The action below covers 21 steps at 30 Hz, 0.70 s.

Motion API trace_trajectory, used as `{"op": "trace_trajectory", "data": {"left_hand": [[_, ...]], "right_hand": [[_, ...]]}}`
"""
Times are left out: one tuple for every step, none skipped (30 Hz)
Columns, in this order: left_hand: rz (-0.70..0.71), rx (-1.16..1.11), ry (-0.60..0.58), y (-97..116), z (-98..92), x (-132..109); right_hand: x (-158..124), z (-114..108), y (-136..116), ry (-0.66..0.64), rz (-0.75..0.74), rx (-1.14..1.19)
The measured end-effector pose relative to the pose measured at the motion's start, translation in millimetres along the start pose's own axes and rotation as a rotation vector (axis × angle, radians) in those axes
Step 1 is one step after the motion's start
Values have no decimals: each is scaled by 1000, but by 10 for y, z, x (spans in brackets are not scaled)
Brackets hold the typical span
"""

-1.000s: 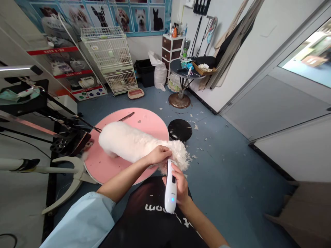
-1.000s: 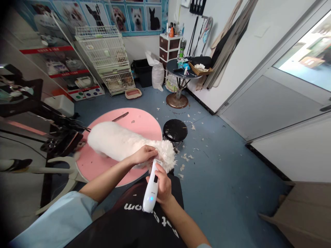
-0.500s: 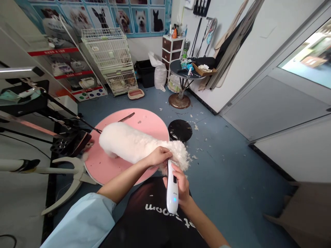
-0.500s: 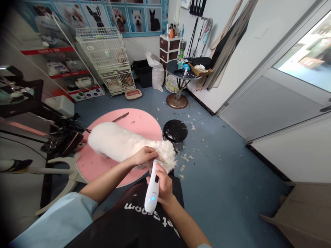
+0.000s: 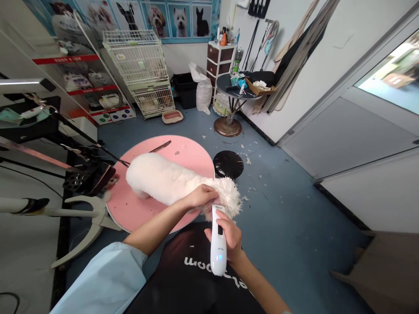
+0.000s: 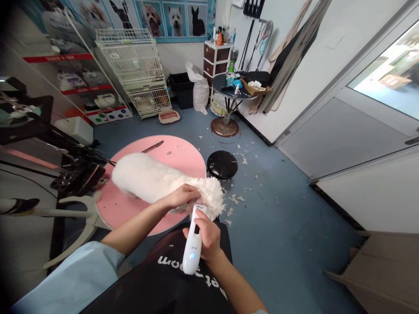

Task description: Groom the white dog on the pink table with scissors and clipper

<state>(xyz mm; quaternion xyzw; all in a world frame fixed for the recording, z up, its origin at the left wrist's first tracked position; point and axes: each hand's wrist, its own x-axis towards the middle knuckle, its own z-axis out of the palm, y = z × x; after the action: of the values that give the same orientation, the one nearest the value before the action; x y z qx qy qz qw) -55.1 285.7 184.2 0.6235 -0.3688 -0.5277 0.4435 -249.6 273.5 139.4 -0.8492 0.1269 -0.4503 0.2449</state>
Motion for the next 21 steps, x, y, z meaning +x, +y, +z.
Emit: {"op": "trace_trajectory", "data": {"left_hand": [[-7, -8, -1, 1, 0, -7], [-8, -10, 0, 1, 0, -13], [-5, -8, 4, -1, -1, -18], [0, -3, 7, -3, -2, -21], [5, 1, 9, -5, -4, -24], [8, 3, 10, -4, -5, -27], [9, 5, 8, -2, -7, -29], [7, 7, 6, 3, -8, -32], [5, 8, 5, 10, -9, -34], [6, 8, 9, 18, -10, -37], [9, 7, 14, 25, -10, -39], [11, 3, 18, 31, -10, -41], [9, -2, 19, 34, -10, -42], [3, -9, 17, 35, -10, -42], [-5, -14, 15, 33, -10, -41], [-11, -18, 14, 29, -10, -39], [-12, -20, 13, 24, -10, -35], [-10, -23, 13, 18, -11, -31], [-8, -25, 13, 13, -11, -27], [-7, -26, 12, 8, -11, -24], [-9, -29, 11, 4, -12, -20]], "right_hand": [[9, 13, 8, -3, 6, -4], [16, 25, 16, -1, 10, -7], [20, 36, 24, 9, 13, -10], [21, 46, 31, 19, 15, -12], [19, 55, 38, 28, 16, -11], [17, 63, 43, 31, 17, -7], [13, 71, 48, 29, 17, 0], [9, 78, 51, 27, 20, 7], [5, 84, 55, 28, 23, 13], [1, 90, 58, 37, 27, 18], [-2, 94, 61, 48, 32, 20], [-5, 97, 64, 55, 37, 21], [-9, 98, 66, 53, 42, 22], [-12, 100, 69, 44, 45, 23], [-15, 102, 72, 36, 45, 25], [-16, 105, 75, 35, 42, 26], [-15, 111, 79, 42, 39, 25], [-14, 118, 82, 51, 37, 23], [-12, 128, 83, 55, 38, 21], [-11, 138, 84, 51, 39, 21], [-14, 147, 82, 45, 37, 20]]}}
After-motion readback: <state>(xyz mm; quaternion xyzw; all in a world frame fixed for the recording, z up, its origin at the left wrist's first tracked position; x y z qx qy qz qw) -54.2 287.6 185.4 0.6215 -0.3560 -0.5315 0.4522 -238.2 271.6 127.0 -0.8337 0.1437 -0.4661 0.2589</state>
